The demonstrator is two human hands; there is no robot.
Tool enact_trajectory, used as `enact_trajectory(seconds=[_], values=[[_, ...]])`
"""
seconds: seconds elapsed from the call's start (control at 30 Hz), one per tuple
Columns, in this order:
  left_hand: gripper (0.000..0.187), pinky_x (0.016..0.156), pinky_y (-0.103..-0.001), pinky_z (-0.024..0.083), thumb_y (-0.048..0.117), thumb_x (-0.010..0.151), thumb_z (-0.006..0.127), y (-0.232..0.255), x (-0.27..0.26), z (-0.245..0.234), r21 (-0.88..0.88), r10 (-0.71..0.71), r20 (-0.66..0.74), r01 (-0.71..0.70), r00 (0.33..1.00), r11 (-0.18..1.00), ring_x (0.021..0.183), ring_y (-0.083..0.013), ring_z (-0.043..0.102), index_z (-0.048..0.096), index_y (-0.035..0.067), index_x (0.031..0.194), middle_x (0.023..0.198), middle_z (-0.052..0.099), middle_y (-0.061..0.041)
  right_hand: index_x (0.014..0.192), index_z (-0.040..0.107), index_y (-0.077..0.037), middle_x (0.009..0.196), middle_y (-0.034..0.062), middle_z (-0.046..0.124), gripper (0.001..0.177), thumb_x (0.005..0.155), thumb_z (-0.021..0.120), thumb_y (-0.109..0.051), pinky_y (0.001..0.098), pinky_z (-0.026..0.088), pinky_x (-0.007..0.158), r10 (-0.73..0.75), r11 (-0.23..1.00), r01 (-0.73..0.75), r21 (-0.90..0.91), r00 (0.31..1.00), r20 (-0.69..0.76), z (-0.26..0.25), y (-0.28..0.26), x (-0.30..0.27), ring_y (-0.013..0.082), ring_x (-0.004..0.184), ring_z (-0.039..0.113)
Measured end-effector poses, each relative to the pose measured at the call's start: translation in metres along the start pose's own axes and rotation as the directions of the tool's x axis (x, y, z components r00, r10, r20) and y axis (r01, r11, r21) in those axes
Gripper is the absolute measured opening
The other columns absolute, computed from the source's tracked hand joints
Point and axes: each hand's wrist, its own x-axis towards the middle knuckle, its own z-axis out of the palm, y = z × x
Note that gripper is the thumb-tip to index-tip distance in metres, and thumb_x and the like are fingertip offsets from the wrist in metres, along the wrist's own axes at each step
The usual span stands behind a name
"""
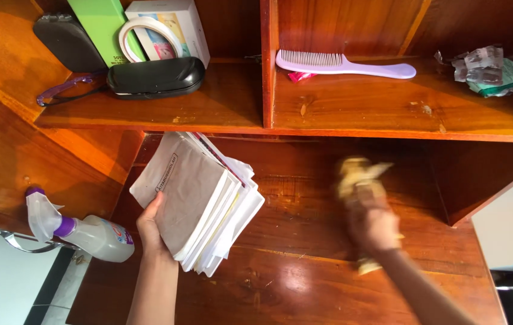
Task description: Spraying and wiping down a wooden shelving unit and organizing items like bottles and books.
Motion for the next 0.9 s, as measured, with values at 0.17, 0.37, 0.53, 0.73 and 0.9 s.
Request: enact_trajectory(seconds=[0.17, 0.37, 0.53, 0.73, 0.9], values=[[0.058, 0.103, -0.044, 0.047, 0.035, 0.090, 0.061, 0.005, 0.007, 0.008, 0.001, 0.002, -0.046, -0.002, 0.999, 1.000, 0.121, -0.0301, 0.061, 0.058, 0.004, 0.139, 0.136, 0.065, -0.011, 0.136, 0.056, -0.008, 0.108, 0.0200, 0.066, 0.053, 0.084, 0.051, -0.012, 0.0396, 0.058, 0.058, -0.603, 0.742, 0.650, -0.166, 0.754, 0.260, 0.089, -0.132, -0.086, 0.0268, 0.075, 0.070], [0.058, 0.104, -0.042, 0.046, 0.034, 0.091, 0.060, 0.011, 0.033, -0.016, 0.015, 0.008, 0.040, -0.009, 0.999, 1.000, 0.122, -0.0310, 0.060, 0.058, 0.001, 0.139, 0.135, 0.065, -0.013, 0.137, 0.056, -0.023, 0.127, 0.0096, 0.068, 0.065, 0.074, 0.058, -0.011, 0.0390, 0.059, 0.079, -0.707, 0.685, 0.651, 0.328, 0.702, 0.085, 0.038, -0.149, -0.090, 0.0265, 0.098, 0.071], [0.060, 0.107, -0.042, 0.044, 0.034, 0.092, 0.057, 0.020, 0.055, -0.028, 0.033, 0.006, 0.101, -0.009, 0.995, 0.999, 0.126, -0.0309, 0.060, 0.056, -0.001, 0.141, 0.138, 0.064, -0.014, 0.140, 0.055, -0.011, 0.095, 0.0122, 0.064, 0.041, 0.099, 0.050, -0.008, 0.0361, 0.054, 0.047, -0.222, 0.974, 0.223, 0.039, 0.974, -0.045, 0.054, 0.001, 0.025, 0.0226, 0.060, 0.062], [0.061, 0.109, -0.041, 0.043, 0.034, 0.090, 0.059, 0.025, 0.077, -0.033, 0.044, -0.019, 0.135, 0.013, 0.991, 0.999, 0.128, -0.0298, 0.058, 0.055, -0.001, 0.141, 0.141, 0.062, -0.014, 0.130, 0.067, -0.012, 0.129, 0.0223, 0.066, 0.040, 0.090, 0.067, -0.007, 0.0472, 0.060, 0.082, -0.221, 0.955, 0.283, 0.088, 0.879, -0.423, 0.034, -0.043, 0.071, 0.0405, 0.101, 0.069], [0.062, 0.108, -0.042, 0.044, 0.033, 0.088, 0.063, 0.032, 0.094, -0.037, 0.153, -0.011, 0.130, -0.009, 0.991, 0.988, 0.128, -0.0290, 0.059, 0.057, -0.001, 0.139, 0.139, 0.064, -0.014, 0.145, 0.053, -0.009, 0.135, 0.0217, 0.063, 0.064, 0.083, 0.068, -0.010, 0.0440, 0.059, 0.086, -0.478, 0.858, 0.489, 0.156, 0.872, -0.105, 0.079, -0.159, 0.061, 0.0381, 0.110, 0.068]])
